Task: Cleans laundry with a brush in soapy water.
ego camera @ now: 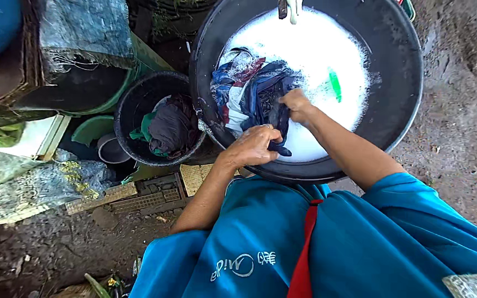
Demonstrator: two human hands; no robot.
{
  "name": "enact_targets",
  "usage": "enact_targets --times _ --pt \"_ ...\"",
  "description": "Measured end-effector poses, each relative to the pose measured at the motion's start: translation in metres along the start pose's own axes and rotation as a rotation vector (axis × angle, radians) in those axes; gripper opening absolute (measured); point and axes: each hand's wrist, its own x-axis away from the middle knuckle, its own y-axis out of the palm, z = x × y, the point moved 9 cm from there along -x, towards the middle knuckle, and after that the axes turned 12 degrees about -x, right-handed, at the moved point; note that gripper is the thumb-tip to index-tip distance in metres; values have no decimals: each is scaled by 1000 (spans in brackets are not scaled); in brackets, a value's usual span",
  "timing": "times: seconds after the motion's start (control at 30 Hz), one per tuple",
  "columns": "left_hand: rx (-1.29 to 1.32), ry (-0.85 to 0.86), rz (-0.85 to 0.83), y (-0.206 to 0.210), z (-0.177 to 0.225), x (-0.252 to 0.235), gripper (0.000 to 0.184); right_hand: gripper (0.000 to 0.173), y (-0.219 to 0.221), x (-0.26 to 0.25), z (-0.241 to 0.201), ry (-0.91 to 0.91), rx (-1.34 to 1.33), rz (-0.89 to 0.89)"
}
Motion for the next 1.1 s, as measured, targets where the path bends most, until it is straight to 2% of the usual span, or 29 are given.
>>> enact_targets --times 0.03,0.07,0.13,0.2,0.23,0.3,0.4,0.47,0.57,0.67,0.73,0.8,0.83,0.87,0.9,0.93,1.0,1.07,1.1 --pt "55 -23 -56 5 -9 1 31 25 -10 3 -4 -10 -130 30" --pt "89 -74 -43 4 -19 3 36 23 -19 7 -11 -22 -246 46" --pt "117 -243 112 -13 -40 2 42 21 -27 25 -32 -53 -372 21" --pt "116 -381 322 -35 -57 -6 49 7 -23 52 -59 -137 -401 -45" --pt "107 -438 401 -46 -64 -13 57 6 -19 69 -75 -192 -411 -96" --pt "69 -546 455 -60 -74 -31 78 23 -13 107 -109 -327 -422 -241" --pt "-5 -684 367 -66 -90 -53 99 32 -19 169 -160 -581 -380 -427" --pt "-55 -751 332 -74 -100 -53 94 31 -40 197 -187 -770 -359 -480" --pt "-102 -788 311 -93 -115 -36 76 21 -86 206 -202 -961 -425 -526" --pt "-68 -734 319 -105 -140 -16 30 18 -128 183 -196 -986 -424 -402" --pt "207 -639 462 -107 -146 -8 14 22 -129 163 -180 -911 -293 -226" --pt "618 -604 553 -97 -143 -6 16 10 -122 141 -159 -808 150 19" --pt "752 -608 573 -92 -137 -7 20 15 -113 129 -146 -734 441 82" --pt "815 -613 578 -88 -127 -10 23 28 -100 120 -132 -661 658 72" --pt "852 -604 573 -85 -115 -14 25 32 -84 116 -116 -621 766 19" --pt "858 -582 571 -83 -100 -19 23 30 -65 117 -104 -657 779 -50" --pt "830 -483 535 -81 -62 -33 19 24 -26 117 -86 -738 636 -200" --pt "785 -325 423 -76 -11 -47 20 24 1 109 -67 -602 466 -318" --pt "791 -239 353 -76 20 -52 18 31 8 102 -52 -467 464 -346"
